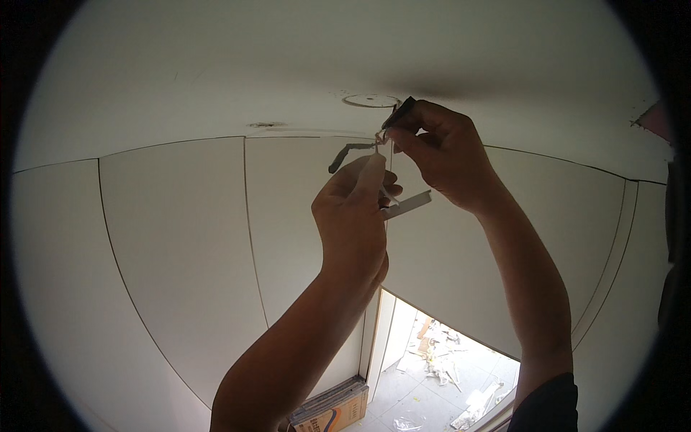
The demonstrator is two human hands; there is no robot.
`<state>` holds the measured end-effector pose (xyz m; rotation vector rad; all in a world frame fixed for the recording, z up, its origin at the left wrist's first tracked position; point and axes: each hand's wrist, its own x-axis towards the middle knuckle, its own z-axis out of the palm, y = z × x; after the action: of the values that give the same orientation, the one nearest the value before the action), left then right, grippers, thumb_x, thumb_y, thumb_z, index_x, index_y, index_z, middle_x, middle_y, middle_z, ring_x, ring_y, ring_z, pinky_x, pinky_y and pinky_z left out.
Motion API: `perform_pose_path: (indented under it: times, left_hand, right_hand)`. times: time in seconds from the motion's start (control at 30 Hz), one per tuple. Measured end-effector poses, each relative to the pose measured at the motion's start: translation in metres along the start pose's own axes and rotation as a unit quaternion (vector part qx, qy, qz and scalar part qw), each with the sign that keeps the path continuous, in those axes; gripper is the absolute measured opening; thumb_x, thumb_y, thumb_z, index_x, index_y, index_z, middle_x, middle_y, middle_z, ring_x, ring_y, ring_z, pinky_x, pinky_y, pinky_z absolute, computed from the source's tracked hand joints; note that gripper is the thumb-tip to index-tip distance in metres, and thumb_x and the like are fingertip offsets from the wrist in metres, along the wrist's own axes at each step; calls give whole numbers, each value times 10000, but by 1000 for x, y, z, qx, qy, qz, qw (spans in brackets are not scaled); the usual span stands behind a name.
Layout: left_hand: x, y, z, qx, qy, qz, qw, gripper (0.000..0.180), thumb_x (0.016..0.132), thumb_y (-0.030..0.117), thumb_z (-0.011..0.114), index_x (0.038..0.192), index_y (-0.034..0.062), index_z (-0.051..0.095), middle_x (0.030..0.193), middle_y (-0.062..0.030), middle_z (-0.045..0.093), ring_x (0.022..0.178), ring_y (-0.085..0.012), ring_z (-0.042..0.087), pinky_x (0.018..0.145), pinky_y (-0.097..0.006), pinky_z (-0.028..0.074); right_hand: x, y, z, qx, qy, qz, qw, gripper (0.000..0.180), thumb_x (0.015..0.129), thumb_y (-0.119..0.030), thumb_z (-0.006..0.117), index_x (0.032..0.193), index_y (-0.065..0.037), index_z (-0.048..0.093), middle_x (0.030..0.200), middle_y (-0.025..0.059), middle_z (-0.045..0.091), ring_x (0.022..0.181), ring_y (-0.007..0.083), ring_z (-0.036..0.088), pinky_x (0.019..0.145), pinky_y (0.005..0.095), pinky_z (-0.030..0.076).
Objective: The person connects electrical wires to a ceiling light fixture. They strip and twist wires together, then secure them into the fixture's terminal block. The person works overhead near a ceiling junction box in a room with white tiled walls.
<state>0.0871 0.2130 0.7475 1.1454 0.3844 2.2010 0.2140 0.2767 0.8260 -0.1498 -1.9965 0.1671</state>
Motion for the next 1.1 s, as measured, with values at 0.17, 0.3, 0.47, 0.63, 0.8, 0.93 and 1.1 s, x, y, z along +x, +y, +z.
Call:
perform_pose_path:
  times: [0.17, 0.3, 0.47, 0.63, 0.8, 0.93, 1.1]
  left_hand:
    - [0, -3, 1, -5, 0, 2, 1000, 141, 1010, 186, 739, 1037, 47, 744, 859, -25, 712, 791, -134, 619, 827, -332, 443]
    - [1, -6, 2, -7, -6, 19, 1000, 125, 1011, 184, 736, 1029, 60, 740, 864, -27, 716, 799, -141, 624, 842, -343, 442]
    - [2, -8, 5, -11, -3, 7, 1000, 122, 1017, 178, 727, 1044, 60, 738, 870, -27, 717, 823, -147, 628, 847, -347, 444]
    - [5, -16, 4, -19, -17, 16, 1000, 192, 1022, 184, 696, 1072, -2, 699, 951, -68, 700, 855, -149, 620, 811, -327, 463]
    - [7, -16, 5, -54, -28, -5, 998, 199, 1041, 203, 680, 1055, 5, 698, 933, -67, 676, 862, -145, 593, 824, -334, 442]
    - [17, -26, -1, -103, -96, -22, 990, 252, 1065, 251, 663, 1079, 2, 703, 906, -45, 633, 877, -142, 559, 850, -335, 431]
    - [19, -27, 1, -120, -110, -28, 986, 317, 1087, 281, 647, 1158, -24, 695, 918, -27, 587, 895, -140, 537, 869, -328, 422]
  right_hand:
    - [-5, -7, -1, -32, 6, 20, 999, 145, 1048, -153, 673, 1080, -12, 685, 906, 10, 692, 628, 24, 492, 538, 269, 392]
    - [-8, -16, -1, -28, 9, 62, 998, 121, 1038, -123, 689, 1077, -9, 677, 889, -14, 678, 641, 13, 496, 541, 242, 385]
    - [-10, -14, -2, -35, 6, 49, 998, 202, 1039, -184, 656, 1051, 16, 684, 853, 28, 686, 621, 46, 506, 544, 277, 417]
    - [-18, -22, -1, -3, 9, 65, 998, 180, 1029, -178, 666, 1032, 0, 696, 833, 20, 686, 679, 51, 553, 606, 270, 475]
    - [-19, -24, -4, 20, -3, 96, 995, 178, 1001, -170, 693, 1012, 8, 706, 824, 24, 692, 706, 62, 588, 639, 270, 499]
    - [-20, -24, -2, 36, 23, 106, 993, 167, 988, -150, 697, 1006, 14, 716, 828, 33, 706, 716, 71, 608, 647, 273, 507]
    - [-17, -26, -4, 44, 20, 111, 993, 169, 987, -142, 688, 1006, 23, 722, 820, 35, 703, 710, 72, 604, 644, 274, 500]
